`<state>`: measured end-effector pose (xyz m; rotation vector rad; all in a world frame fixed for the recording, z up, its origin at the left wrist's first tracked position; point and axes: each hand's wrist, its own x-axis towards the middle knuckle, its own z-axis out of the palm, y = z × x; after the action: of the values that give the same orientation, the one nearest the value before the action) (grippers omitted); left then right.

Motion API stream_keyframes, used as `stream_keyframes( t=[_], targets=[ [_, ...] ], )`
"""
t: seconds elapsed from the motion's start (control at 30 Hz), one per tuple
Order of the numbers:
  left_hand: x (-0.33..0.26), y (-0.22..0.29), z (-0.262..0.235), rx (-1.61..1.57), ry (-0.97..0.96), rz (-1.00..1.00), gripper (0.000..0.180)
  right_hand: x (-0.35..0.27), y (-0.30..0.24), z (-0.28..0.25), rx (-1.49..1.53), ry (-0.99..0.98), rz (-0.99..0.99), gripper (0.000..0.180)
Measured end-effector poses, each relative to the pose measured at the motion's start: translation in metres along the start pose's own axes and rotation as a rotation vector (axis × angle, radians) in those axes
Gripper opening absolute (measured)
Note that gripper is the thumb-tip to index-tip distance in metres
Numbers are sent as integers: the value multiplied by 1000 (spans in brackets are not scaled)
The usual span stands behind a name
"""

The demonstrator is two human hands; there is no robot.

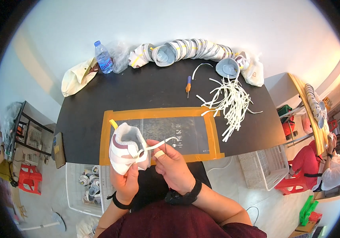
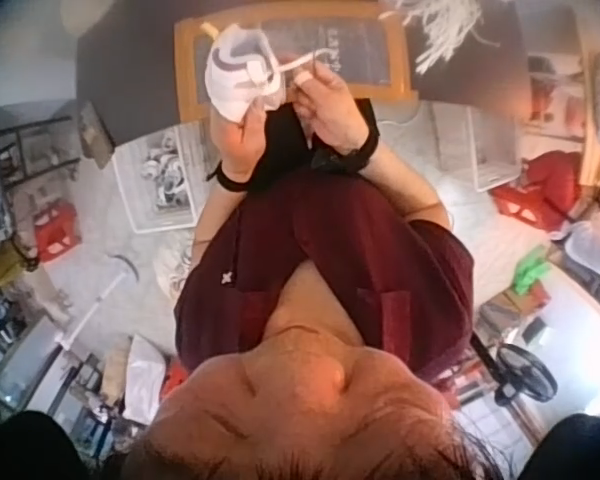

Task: Manually applying decorative or structural material strips to a shoe upper part.

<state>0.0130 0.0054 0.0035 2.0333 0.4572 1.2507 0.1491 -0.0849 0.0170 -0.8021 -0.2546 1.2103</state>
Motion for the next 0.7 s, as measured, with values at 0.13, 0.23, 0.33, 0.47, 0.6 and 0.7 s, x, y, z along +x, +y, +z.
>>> stream_keyframes(
  t=[0.13,0.23,0.33,0.47,0.6,0.7],
  targets=[
    [-10,-5,5,-218,35,-210,25,1,2,-11,7,-93,-92,29],
    [-14,-5,8,-415,41,-340,29,4,2,-23,-42,-184,-172,29],
    [-14,-5,8,-481,31,-409,32,2,-7,-23,-65,-268,-144,29],
    [-13,-2,10,-589,44,-495,35,-2,-18,-24,-110,-281,-25,30],
    [-15,-7,12,-688,25,-515,38,-4,-20,-31,-99,-340,-36,28],
    [-18,-8,12,-714,12,-538,39,-4,-20,-32,-74,-356,-95,22]
  ],
)
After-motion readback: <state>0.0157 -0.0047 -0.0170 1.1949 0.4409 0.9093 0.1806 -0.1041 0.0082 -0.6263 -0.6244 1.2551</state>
